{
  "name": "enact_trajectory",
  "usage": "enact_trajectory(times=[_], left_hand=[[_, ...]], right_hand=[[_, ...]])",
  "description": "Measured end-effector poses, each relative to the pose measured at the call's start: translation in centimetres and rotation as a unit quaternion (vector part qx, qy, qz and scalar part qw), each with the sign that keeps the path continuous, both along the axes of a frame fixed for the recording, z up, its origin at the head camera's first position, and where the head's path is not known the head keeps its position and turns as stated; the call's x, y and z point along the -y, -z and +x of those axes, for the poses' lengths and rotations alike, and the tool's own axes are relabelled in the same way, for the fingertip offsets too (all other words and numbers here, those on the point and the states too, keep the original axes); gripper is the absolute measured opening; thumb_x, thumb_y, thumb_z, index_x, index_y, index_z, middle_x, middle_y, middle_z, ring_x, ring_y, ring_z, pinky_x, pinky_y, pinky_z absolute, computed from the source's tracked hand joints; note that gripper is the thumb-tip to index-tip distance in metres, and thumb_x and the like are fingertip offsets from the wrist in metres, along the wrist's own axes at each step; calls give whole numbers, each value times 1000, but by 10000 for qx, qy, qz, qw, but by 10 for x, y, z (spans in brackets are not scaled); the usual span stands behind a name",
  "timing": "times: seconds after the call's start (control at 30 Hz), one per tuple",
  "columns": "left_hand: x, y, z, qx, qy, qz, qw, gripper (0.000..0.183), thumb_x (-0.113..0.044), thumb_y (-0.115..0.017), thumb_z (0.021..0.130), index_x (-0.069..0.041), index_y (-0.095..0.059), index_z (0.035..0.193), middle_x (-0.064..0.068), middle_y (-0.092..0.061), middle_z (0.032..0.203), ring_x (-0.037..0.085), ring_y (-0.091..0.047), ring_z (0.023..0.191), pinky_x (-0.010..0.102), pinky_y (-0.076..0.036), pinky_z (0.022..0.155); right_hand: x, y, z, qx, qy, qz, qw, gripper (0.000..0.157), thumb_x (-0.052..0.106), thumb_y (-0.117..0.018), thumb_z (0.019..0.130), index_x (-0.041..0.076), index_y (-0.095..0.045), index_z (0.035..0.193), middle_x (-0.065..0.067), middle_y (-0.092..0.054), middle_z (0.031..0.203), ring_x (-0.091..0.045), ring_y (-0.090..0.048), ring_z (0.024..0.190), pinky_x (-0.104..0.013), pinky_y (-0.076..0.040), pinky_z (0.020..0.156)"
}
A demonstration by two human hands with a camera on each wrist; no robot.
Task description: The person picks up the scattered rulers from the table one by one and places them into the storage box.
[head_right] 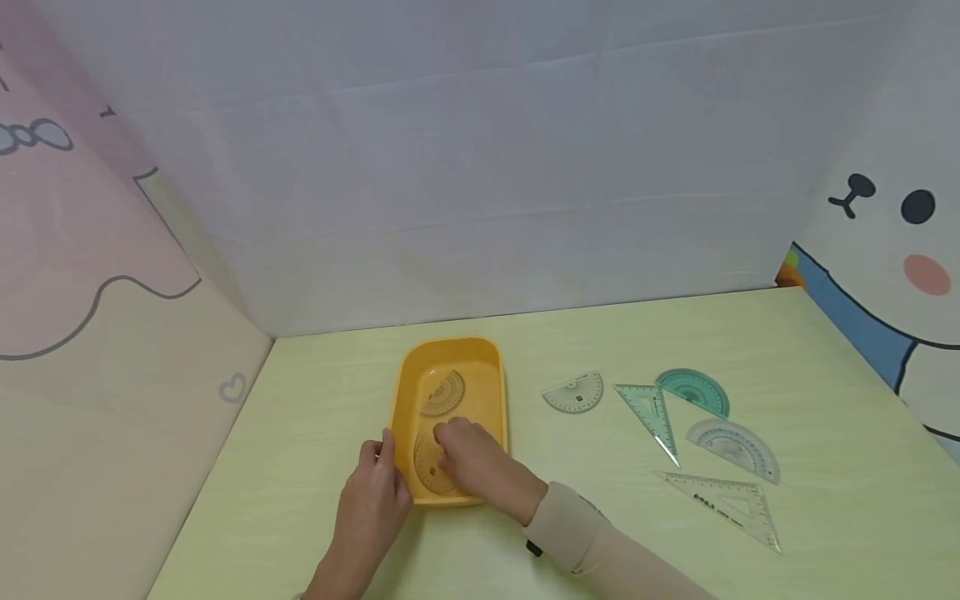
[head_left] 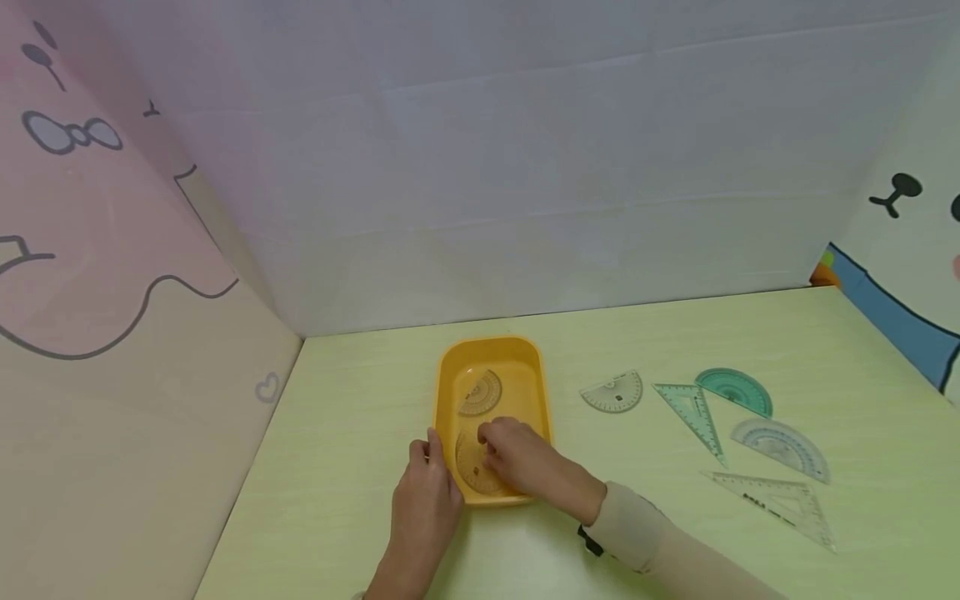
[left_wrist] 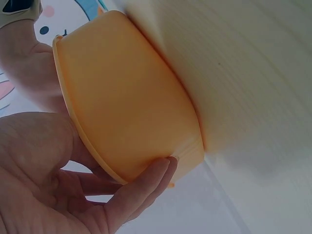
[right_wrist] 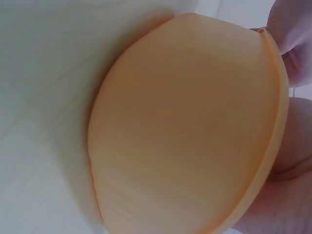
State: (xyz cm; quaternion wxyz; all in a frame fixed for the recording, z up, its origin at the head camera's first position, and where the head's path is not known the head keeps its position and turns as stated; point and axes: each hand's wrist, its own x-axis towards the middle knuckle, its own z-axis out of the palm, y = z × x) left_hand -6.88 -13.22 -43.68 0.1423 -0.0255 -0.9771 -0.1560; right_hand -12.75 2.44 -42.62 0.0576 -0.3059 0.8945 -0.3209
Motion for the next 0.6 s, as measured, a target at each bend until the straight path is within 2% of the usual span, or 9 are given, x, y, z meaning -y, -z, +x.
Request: enact_trajectory(times=[0.17, 0.43, 0.6], left_hand=[[0, 2, 0, -121, 31, 4, 9999, 51, 5, -70, 87, 18, -55, 134, 23, -57, 101, 27, -63, 70, 40, -58, 59], [1, 2, 0, -199, 54, 20, 9998, 51, 6, -69, 86, 18, -55, 134, 23, -57, 101, 28, -63, 70, 40, -58, 59], [1, 2, 1, -247, 70, 32, 9997, 50, 7, -69, 86, 18, -55, 133, 23, -57, 101, 29, -64, 70, 40, -58, 59]], right_hand=[[0, -3, 1, 98, 2, 155, 9998, 8, -9, -67, 89, -5, -64, 95, -10, -60, 84, -21, -52, 74, -32, -50, 68], [-2, -2, 2, -176, -240, 403, 9987, 17, -7, -71, 86, 0, -56, 89, -5, -51, 78, -20, -44, 72, -30, -41, 65], [-1, -3, 3, -127, -168, 482, 9986, 18, -7, -71, 85, 1, -55, 86, -6, -51, 78, -20, -45, 72, -30, -42, 65]])
